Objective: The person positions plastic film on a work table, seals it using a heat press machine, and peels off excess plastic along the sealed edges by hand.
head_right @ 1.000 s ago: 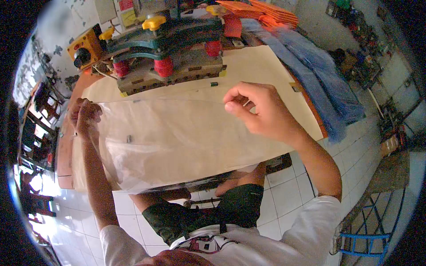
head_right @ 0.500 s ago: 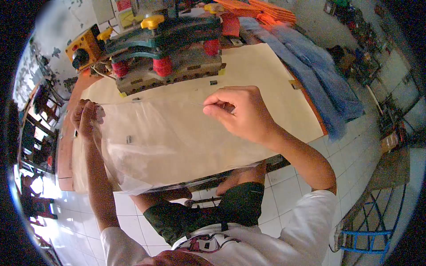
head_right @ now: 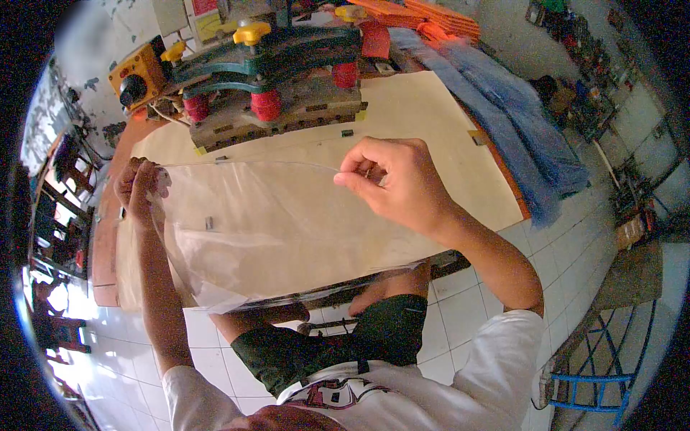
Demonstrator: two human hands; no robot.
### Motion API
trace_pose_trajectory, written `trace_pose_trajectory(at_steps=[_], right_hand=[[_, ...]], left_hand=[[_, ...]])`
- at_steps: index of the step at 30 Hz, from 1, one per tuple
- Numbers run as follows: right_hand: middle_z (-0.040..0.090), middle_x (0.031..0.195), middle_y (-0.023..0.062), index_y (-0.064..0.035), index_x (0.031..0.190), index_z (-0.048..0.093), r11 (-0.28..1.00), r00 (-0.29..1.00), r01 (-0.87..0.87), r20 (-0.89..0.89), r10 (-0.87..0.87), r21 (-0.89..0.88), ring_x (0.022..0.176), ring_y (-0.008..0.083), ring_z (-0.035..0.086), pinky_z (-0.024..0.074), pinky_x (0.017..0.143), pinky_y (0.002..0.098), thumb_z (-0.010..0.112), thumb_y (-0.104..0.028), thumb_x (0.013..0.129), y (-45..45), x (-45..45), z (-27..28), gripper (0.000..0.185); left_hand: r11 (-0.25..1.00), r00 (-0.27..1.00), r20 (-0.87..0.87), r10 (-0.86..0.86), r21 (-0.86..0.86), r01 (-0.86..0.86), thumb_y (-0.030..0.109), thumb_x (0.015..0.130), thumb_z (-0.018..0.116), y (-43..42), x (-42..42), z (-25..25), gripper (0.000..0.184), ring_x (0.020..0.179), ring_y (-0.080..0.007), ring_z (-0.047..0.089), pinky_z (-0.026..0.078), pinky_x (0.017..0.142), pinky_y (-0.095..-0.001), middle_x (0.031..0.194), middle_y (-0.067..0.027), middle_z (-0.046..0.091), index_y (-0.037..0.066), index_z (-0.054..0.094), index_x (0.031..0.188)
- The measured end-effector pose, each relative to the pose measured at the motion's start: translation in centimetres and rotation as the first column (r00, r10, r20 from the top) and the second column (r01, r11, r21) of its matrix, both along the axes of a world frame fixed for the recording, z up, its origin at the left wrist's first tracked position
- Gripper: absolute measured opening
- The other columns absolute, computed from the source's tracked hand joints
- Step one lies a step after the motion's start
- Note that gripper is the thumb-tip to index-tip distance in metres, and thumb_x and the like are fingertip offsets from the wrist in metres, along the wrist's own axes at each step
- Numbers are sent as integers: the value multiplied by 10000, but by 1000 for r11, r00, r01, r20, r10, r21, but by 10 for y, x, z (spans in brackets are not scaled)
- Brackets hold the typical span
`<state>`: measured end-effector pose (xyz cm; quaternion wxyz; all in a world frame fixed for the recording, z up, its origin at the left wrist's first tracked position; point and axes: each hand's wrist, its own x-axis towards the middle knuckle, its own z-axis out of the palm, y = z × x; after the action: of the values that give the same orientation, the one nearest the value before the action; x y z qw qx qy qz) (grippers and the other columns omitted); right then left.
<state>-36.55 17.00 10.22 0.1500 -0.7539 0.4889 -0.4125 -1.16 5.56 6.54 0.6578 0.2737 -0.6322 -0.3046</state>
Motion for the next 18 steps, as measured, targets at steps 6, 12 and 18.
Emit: trace_pose_trajectory(at_steps=[6,12,18], right_hand=[[640,720,96,-38,905,694,983,981,-101,-181,73,-151,586,193,604,468,538,297,660,-18,782,1,2,6,129],[587,655,75,-66,1034,718,974,967,-128,-241,81,-187,541,147,527,417,524,266,602,82,736,0,5,6,352],[584,649,102,-96,996,726,983,964,-105,-258,64,-150,560,247,552,449,543,336,598,20,733,0,6,6,315]], left_hand=[[1000,999,40,13,3,-13,131,888,574,3,-2,2,250,483,-77,460,343,444,-221,609,-39,543,18,557,665],[1000,999,48,17,-5,-16,142,890,578,5,-4,2,259,484,-82,463,349,449,-224,600,-41,542,20,547,664],[1000,999,37,-7,-4,7,137,891,586,5,-2,1,261,484,-87,467,358,446,-228,588,-39,535,21,540,662]])
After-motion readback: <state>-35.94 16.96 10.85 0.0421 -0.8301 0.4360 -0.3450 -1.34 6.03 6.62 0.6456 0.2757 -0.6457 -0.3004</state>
